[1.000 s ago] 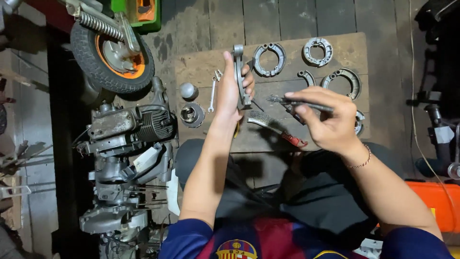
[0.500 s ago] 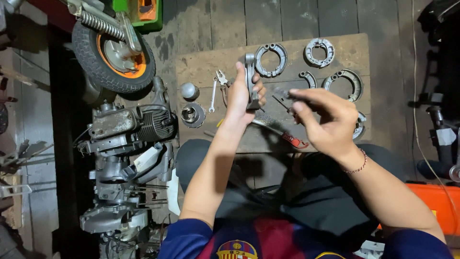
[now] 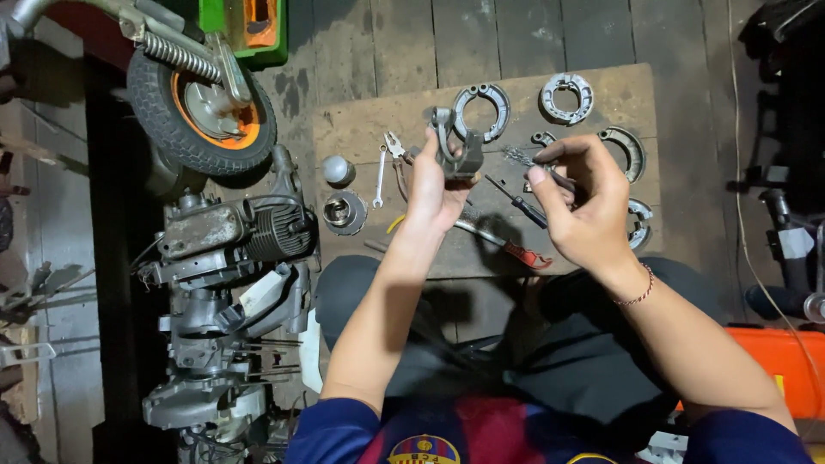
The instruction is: Shaping and cleaning the linings of motorcycle brake shoes using a wire brush
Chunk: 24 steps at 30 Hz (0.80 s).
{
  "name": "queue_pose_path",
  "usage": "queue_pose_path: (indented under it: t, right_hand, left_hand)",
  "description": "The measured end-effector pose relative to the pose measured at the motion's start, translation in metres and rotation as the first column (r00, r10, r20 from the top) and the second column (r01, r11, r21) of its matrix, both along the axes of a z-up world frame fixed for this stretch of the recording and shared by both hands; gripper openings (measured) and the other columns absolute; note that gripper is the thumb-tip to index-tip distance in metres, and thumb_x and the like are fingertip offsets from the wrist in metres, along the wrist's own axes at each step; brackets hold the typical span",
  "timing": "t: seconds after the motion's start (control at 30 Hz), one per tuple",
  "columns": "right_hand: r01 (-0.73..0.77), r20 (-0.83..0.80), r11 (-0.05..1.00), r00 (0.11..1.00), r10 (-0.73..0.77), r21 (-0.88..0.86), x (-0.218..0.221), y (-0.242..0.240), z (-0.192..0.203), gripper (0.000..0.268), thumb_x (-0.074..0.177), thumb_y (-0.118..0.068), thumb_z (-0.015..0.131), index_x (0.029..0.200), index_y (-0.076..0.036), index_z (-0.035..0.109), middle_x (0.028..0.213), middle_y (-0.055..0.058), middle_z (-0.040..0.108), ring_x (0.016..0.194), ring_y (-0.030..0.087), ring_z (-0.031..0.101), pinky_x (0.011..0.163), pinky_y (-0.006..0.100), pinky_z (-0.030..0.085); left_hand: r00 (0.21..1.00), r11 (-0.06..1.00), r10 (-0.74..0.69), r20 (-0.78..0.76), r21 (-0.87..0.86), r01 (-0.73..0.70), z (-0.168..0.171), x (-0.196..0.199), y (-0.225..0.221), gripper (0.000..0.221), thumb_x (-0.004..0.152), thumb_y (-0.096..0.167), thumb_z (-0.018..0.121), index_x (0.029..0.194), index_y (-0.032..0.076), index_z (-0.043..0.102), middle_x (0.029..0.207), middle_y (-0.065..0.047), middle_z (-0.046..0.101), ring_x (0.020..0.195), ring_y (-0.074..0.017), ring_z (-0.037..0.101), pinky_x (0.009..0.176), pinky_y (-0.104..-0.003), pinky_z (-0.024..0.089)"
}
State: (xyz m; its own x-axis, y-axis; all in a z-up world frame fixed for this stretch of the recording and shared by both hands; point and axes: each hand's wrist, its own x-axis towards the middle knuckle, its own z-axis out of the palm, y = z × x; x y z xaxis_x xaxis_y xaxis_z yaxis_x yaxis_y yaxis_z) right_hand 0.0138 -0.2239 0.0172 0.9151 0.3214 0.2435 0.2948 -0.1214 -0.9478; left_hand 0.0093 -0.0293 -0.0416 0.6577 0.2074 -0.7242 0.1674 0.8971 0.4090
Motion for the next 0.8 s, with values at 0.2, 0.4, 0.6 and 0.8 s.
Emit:
queue_pose_path:
  t: [0.2, 0.4, 0.6, 0.8]
  right_hand:
    - [0.000, -0.017, 1.000, 1.000, 0.000, -0.008, 0.001, 0.009, 0.015, 0.014, 0.102, 0.001, 0.072, 0.112, 0.005, 0.062, 0.084, 0.020, 0.065, 0.057, 0.011, 0.043, 0.052, 0.023, 0.038]
    - [-0.020, -0.052, 1.000, 0.998, 0.020, 0.000, 0.002, 0.009, 0.014, 0.021, 0.101, -0.003, 0.074, 0.119, 0.003, 0.064, 0.077, 0.017, 0.061, 0.056, 0.012, 0.042, 0.054, 0.023, 0.039]
    - [-0.029, -0.075, 0.999, 0.997, 0.026, -0.034, 0.005, 0.014, 0.019, 0.040, 0.093, -0.010, 0.085, 0.127, 0.000, 0.065, 0.068, 0.007, 0.050, 0.060, 0.008, 0.035, 0.054, 0.021, 0.034]
    - [-0.079, -0.174, 0.992, 0.983, 0.061, -0.102, 0.022, 0.000, 0.011, 0.026, 0.093, -0.013, 0.086, 0.111, -0.001, 0.072, 0.059, 0.000, 0.042, 0.054, 0.005, 0.032, 0.048, 0.022, 0.029]
  left_hand:
    - [0.998, 0.998, 0.055, -0.010, -0.041, -0.056, 0.005, -0.002, -0.004, 0.041, 0.107, 0.046, 0.052, 0.092, 0.007, 0.052, 0.081, -0.006, 0.052, 0.069, -0.0225, 0.055, 0.058, -0.036, 0.048]
    - [0.999, 0.997, 0.053, -0.003, -0.064, -0.053, -0.002, 0.001, -0.005, 0.040, 0.108, 0.044, 0.051, 0.098, 0.005, 0.054, 0.089, -0.007, 0.055, 0.073, -0.0237, 0.057, 0.059, -0.037, 0.050]
    - [0.997, 0.996, -0.071, 0.006, 0.052, 0.070, -0.021, -0.003, -0.015, 0.046, 0.108, 0.051, 0.046, 0.103, 0.006, 0.058, 0.089, -0.006, 0.060, 0.078, -0.0234, 0.064, 0.062, -0.038, 0.056]
    - [0.965, 0.956, -0.248, 0.091, 0.182, 0.228, 0.005, -0.008, -0.024, 0.048, 0.108, 0.052, 0.048, 0.112, 0.004, 0.052, 0.101, -0.015, 0.059, 0.086, -0.0281, 0.063, 0.065, -0.042, 0.061]
